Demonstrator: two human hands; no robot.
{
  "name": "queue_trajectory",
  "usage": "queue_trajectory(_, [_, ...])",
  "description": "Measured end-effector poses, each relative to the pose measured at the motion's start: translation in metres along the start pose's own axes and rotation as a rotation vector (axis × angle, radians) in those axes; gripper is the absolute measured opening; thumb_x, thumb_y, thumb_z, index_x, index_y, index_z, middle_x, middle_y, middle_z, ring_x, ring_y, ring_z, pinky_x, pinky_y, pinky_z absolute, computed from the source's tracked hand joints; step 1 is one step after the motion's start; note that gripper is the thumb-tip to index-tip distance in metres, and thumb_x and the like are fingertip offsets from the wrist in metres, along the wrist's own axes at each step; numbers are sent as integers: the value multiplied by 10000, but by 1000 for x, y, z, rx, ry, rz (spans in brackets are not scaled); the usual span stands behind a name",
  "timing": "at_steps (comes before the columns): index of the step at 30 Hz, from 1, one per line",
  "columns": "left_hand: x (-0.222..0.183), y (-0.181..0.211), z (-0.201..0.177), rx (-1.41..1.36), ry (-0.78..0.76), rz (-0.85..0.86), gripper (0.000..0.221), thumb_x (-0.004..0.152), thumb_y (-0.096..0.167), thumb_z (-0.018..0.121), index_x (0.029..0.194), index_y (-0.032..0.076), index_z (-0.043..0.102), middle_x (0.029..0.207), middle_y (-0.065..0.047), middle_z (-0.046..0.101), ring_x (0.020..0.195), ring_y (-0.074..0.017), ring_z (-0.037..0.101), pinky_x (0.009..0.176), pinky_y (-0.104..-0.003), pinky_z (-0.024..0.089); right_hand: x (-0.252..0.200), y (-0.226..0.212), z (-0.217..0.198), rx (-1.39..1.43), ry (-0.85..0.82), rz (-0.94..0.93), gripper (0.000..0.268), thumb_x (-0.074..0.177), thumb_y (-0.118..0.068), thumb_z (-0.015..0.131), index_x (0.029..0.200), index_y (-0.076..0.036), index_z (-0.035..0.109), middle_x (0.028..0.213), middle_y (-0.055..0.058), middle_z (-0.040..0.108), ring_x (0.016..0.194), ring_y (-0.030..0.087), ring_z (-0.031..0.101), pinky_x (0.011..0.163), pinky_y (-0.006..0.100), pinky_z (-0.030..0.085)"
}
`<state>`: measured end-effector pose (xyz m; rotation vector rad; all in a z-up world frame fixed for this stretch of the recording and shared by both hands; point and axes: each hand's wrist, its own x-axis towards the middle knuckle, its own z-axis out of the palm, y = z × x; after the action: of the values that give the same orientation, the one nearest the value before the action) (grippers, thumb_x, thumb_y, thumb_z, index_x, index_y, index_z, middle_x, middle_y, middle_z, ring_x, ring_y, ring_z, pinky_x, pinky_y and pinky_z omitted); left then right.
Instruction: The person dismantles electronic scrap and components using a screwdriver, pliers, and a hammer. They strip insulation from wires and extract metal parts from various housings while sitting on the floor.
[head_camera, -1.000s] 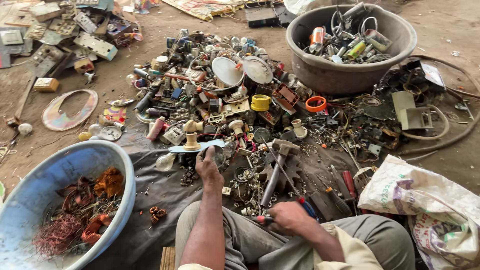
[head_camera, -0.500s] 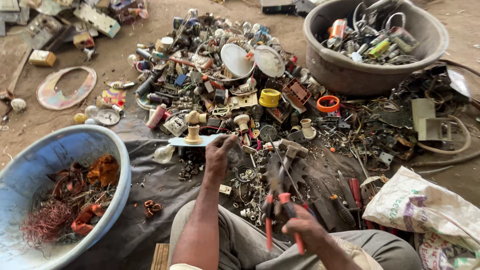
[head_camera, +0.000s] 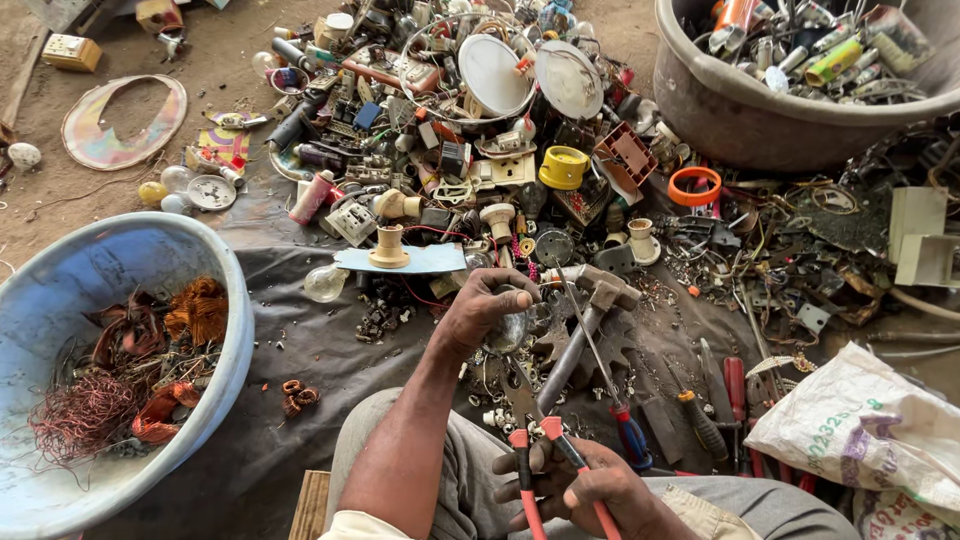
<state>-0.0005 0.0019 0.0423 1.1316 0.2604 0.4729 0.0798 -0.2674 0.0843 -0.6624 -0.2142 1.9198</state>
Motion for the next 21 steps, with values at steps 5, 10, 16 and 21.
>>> queue_trajectory(5, [2, 1, 3, 79, -26, -34, 414, 784, 389, 867, 971, 30, 777, 873, -37, 727, 809, -128, 660, 759, -280, 540, 0, 5, -13, 38, 22, 15, 520, 654, -74, 690, 1159, 18, 605, 1404, 330, 550, 1237, 438, 632, 989, 577, 568])
queue_trajectory(10, [3, -1, 4, 149, -74, 58, 362, 826, 350, 866, 979, 32, 782, 912, -34, 734, 872, -122, 668, 822, -278, 544, 0, 4, -11, 34, 16, 13, 535, 649, -70, 682, 1170, 22, 600, 1403, 319, 553, 1229, 427, 638, 985, 571, 576])
queue_trajectory(16, [2, 6, 8, 292, -88, 3, 389, 809, 393, 855, 967, 44, 793, 860, -36, 750, 816, -145, 699, 773, -318, 578, -1, -1, -2, -57, 96, 25, 707, 623, -58, 595, 1309, 101, 545, 1373, 318, 586, 1173, 384, 660, 962, 539, 585])
queue_trajectory(21, [-1, 10, 12, 401, -87, -96, 409, 784, 424, 850, 957, 56, 799, 851, -42, 764, 815, -148, 715, 753, -322, 578, 0, -1, -2, -95, 118, 64, 853, 608, -59, 572, 1435, 108, 442, 1361, 310, 590, 1175, 362, 652, 1001, 531, 570])
